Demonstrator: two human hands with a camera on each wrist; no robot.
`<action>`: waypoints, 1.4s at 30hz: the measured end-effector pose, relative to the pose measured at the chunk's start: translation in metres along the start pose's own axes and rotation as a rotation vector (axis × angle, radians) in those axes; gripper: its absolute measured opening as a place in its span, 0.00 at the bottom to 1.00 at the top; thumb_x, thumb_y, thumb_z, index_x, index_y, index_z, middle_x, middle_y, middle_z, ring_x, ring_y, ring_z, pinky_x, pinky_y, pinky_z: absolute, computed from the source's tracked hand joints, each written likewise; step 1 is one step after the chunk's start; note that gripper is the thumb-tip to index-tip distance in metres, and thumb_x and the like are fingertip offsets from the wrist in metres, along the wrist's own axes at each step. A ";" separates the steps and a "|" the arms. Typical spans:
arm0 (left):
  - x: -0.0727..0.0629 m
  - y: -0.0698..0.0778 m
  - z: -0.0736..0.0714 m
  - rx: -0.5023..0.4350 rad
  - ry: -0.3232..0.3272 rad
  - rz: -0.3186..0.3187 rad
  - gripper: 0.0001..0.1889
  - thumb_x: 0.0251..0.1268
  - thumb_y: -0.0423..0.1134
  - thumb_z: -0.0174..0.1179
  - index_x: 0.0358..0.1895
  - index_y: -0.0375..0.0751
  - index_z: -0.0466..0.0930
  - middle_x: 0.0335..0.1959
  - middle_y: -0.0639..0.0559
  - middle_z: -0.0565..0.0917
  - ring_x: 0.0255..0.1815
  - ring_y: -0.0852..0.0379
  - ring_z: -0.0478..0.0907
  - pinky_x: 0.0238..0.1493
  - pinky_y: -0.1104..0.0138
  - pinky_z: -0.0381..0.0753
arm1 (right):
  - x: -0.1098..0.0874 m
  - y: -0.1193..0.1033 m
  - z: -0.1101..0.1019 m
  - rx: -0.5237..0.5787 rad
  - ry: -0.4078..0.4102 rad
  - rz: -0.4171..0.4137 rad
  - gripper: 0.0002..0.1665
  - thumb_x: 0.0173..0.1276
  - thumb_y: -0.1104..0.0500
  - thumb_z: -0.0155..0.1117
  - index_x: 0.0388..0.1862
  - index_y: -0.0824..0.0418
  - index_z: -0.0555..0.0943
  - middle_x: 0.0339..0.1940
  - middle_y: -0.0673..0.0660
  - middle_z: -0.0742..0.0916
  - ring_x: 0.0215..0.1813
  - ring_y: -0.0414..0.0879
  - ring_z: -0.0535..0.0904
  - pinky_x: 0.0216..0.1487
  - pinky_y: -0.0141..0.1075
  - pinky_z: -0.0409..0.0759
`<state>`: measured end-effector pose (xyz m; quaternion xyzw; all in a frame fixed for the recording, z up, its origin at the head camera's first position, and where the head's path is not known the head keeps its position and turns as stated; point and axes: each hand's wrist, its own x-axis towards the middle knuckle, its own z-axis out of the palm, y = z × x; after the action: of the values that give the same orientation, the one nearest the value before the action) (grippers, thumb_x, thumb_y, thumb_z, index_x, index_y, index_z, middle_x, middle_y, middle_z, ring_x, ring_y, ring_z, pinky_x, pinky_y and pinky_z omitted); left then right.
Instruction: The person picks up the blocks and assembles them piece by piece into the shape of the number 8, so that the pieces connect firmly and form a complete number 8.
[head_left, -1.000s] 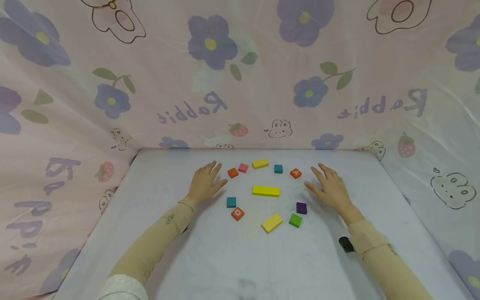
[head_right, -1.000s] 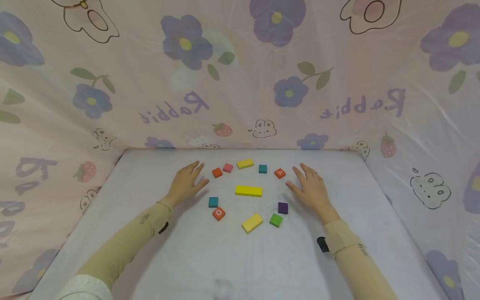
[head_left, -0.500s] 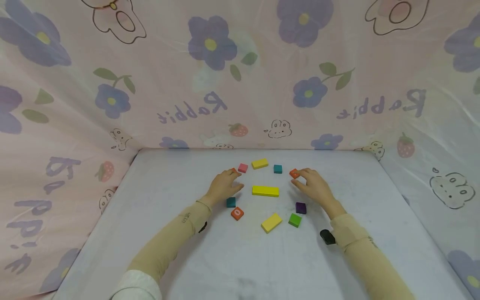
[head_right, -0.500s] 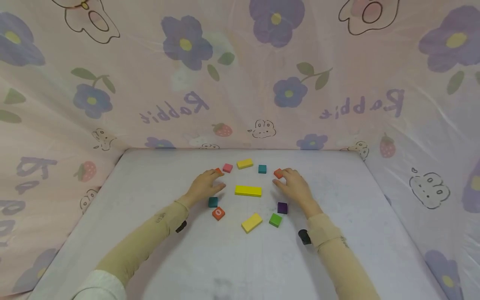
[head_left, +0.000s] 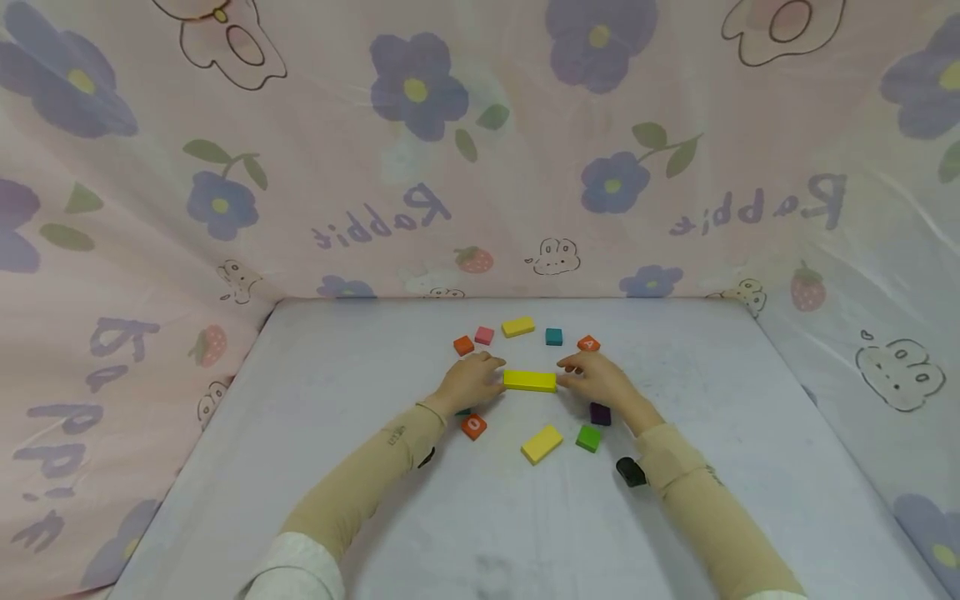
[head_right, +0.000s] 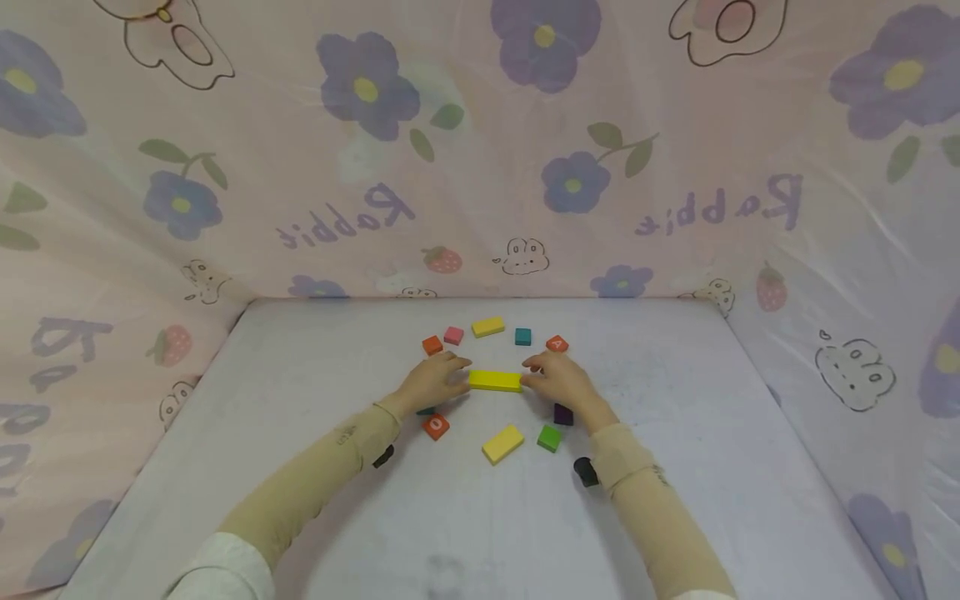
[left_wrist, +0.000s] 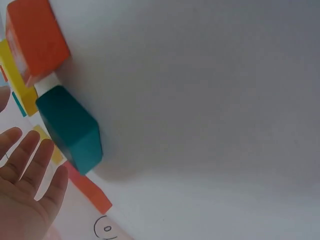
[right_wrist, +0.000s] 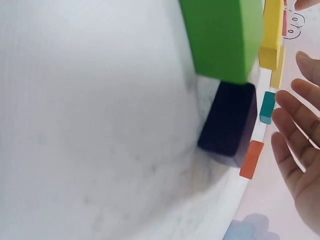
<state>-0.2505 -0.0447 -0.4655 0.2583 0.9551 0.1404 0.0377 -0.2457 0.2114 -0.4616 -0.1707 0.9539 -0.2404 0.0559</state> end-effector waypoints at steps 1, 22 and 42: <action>0.001 0.001 0.001 0.007 0.000 0.001 0.24 0.61 0.49 0.59 0.60 0.44 0.73 0.55 0.48 0.78 0.54 0.52 0.76 0.56 0.59 0.76 | 0.001 0.000 0.001 0.005 -0.011 0.006 0.22 0.64 0.50 0.62 0.53 0.60 0.80 0.45 0.57 0.85 0.45 0.49 0.78 0.47 0.46 0.78; 0.016 0.007 0.013 0.107 -0.005 0.016 0.18 0.63 0.47 0.58 0.54 0.46 0.77 0.48 0.52 0.80 0.47 0.55 0.77 0.48 0.61 0.78 | 0.008 0.001 0.013 -0.018 -0.055 0.041 0.21 0.61 0.53 0.65 0.52 0.59 0.80 0.40 0.56 0.83 0.40 0.46 0.77 0.43 0.41 0.77; 0.022 0.013 0.012 0.144 -0.021 -0.015 0.17 0.64 0.47 0.57 0.54 0.47 0.77 0.48 0.53 0.81 0.45 0.56 0.77 0.47 0.62 0.78 | -0.019 0.025 -0.012 0.002 -0.138 0.095 0.19 0.63 0.49 0.62 0.47 0.61 0.80 0.41 0.56 0.84 0.41 0.46 0.77 0.47 0.44 0.78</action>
<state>-0.2612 -0.0200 -0.4730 0.2546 0.9641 0.0685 0.0303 -0.2376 0.2442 -0.4628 -0.1416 0.9545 -0.2263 0.1331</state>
